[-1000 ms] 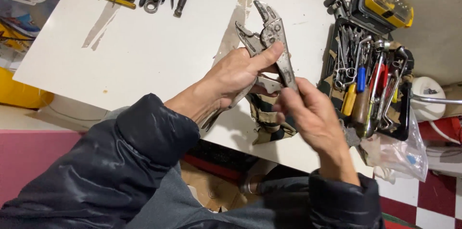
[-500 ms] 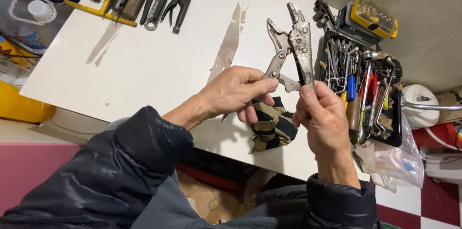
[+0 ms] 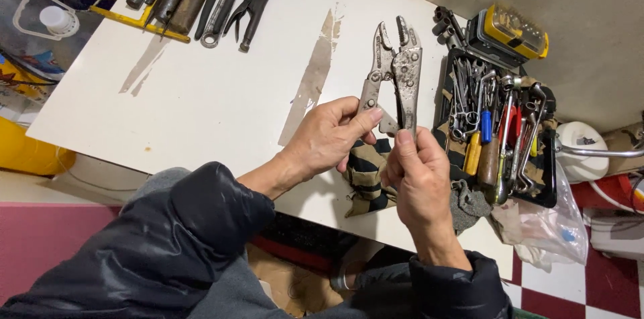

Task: The person is cleaning a pair of locking pliers by wiping them thoroughly with a cloth on a workbench.

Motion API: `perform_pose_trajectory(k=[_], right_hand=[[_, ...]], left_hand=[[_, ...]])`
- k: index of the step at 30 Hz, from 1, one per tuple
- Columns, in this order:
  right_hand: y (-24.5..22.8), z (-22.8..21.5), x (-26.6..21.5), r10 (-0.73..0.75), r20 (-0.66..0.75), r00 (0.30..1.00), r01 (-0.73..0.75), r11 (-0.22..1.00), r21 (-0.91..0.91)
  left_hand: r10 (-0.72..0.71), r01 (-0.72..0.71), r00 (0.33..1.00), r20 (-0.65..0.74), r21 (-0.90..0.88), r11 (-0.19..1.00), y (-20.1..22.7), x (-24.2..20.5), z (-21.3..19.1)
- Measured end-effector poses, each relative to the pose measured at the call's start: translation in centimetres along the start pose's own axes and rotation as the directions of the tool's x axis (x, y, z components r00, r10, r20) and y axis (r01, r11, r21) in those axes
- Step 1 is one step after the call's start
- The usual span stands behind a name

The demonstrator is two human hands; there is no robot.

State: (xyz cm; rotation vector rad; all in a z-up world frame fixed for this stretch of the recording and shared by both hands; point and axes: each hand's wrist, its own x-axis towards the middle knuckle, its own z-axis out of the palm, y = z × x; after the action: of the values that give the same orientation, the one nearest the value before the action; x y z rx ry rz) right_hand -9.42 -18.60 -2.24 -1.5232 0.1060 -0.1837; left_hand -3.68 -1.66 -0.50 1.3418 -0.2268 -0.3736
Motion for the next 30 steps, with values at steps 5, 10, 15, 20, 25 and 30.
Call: perform_pose_trajectory(k=[5, 10, 15, 20, 25, 30], right_hand=[[0.2, 1.2, -0.5, -0.012, -0.014, 1.0, 0.013, 1.0, 0.01], [0.5, 2.2, -0.8, -0.013, -0.025, 1.0, 0.014, 0.999, 0.029], [0.5, 3.0, -1.3, 0.039, -0.036, 0.999, -0.039, 0.999, 0.008], [1.0, 3.6, -1.7, 0.07, -0.031, 0.997, -0.069, 0.997, 0.038], [-0.2, 4.6, -2.0, 0.076, -0.029, 0.997, -0.074, 0.995, 0.063], [-0.1, 4.7, -2.0, 0.024, -0.029, 0.999, -0.024, 0.999, -0.026]], left_hand=[[0.007, -0.006, 0.999, -0.042, 0.012, 1.0, 0.3, -0.3, 0.4], [-0.028, 0.039, 0.99, -0.135, 0.08, 0.996, 1.1, -0.9, 0.7], [-0.24, 0.232, 0.957, -0.161, -0.065, 0.97, 1.6, -1.6, 1.8], [-0.278, 0.232, 0.957, -0.084, -0.354, 0.906, 0.5, -0.7, 1.6], [-0.272, 0.231, 0.962, -0.02, -0.471, 0.851, -0.7, -0.5, 1.6], [-0.236, 0.216, 0.971, 0.026, -0.512, 0.831, -3.0, 0.5, 1.6]])
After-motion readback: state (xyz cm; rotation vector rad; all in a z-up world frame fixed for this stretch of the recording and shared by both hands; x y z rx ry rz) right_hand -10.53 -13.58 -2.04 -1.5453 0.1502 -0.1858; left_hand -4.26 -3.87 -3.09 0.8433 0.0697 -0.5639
